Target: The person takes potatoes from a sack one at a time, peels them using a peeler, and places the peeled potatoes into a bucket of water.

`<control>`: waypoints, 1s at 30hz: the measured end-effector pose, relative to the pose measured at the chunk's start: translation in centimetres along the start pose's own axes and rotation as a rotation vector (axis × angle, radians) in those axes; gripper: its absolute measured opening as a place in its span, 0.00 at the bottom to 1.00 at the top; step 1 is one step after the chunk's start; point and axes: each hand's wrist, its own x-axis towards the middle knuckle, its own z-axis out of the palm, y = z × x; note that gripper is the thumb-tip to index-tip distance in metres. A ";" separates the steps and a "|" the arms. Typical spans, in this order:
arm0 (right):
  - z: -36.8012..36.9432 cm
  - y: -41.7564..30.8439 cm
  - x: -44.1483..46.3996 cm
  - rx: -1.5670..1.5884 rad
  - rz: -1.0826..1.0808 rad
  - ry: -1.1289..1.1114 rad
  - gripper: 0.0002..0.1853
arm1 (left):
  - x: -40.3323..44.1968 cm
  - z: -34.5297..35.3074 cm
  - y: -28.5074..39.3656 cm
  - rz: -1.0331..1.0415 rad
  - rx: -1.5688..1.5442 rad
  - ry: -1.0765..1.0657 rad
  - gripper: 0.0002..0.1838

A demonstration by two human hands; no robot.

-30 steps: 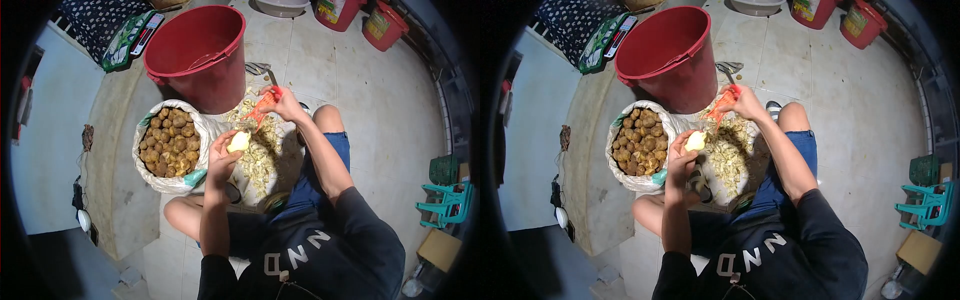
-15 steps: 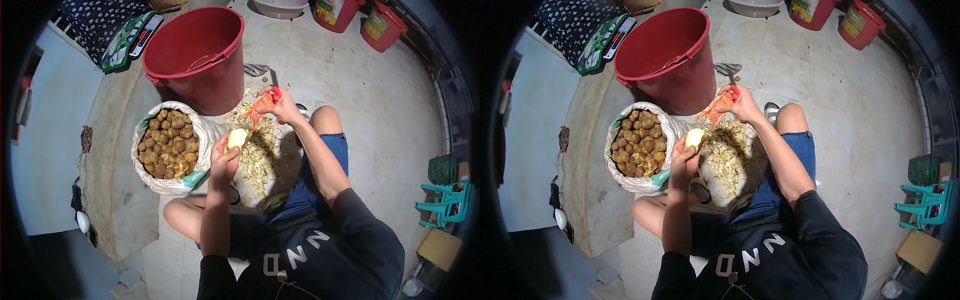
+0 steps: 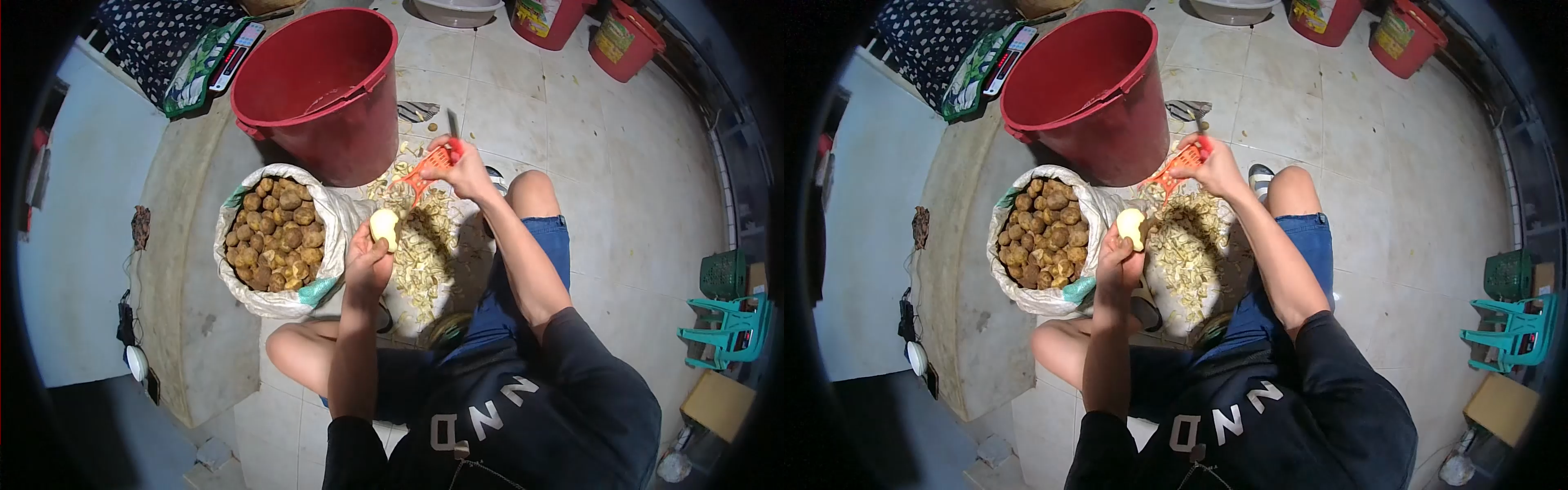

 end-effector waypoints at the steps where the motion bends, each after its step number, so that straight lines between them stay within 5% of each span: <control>1: -0.3 0.2 0.4 0.110 0.090 0.060 0.21 | -0.2 0.1 0.2 -0.001 -0.019 0.008 0.29; 5: 1.4 0.4 -0.7 -0.038 -0.140 -0.141 0.20 | 0.0 1.4 -0.1 0.043 0.061 -0.015 0.31; 10: 0.2 0.2 -0.3 0.194 0.078 -0.003 0.21 | -0.3 0.5 0.3 0.001 0.077 -0.027 0.33; 12: 1.4 -1.1 -1.1 -0.077 -0.135 -0.169 0.21 | -0.2 1.4 0.2 0.020 0.140 -0.037 0.33; 14: 0.3 1.6 -0.1 -0.115 -0.171 -0.070 0.21 | -0.3 0.7 -0.2 0.024 0.062 -0.031 0.31; 16: -0.6 0.5 0.6 0.173 0.031 0.054 0.24 | -0.2 1.4 0.4 0.037 -0.005 -0.033 0.29; 20: 1.6 0.1 -1.2 0.052 -0.070 -0.178 0.23 | -0.1 2.1 0.2 0.051 -0.002 0.003 0.30; 23: -0.6 2.4 0.5 0.175 0.095 0.058 0.25 | -0.6 1.2 0.0 0.058 0.007 0.018 0.31; 28: 1.5 0.3 -1.1 0.002 -0.178 -0.150 0.23 | -0.2 2.8 -0.1 0.124 0.108 0.065 0.32; 30: 0.3 1.7 0.1 0.087 0.009 0.091 0.23 | -0.5 2.3 0.0 0.144 0.083 0.089 0.32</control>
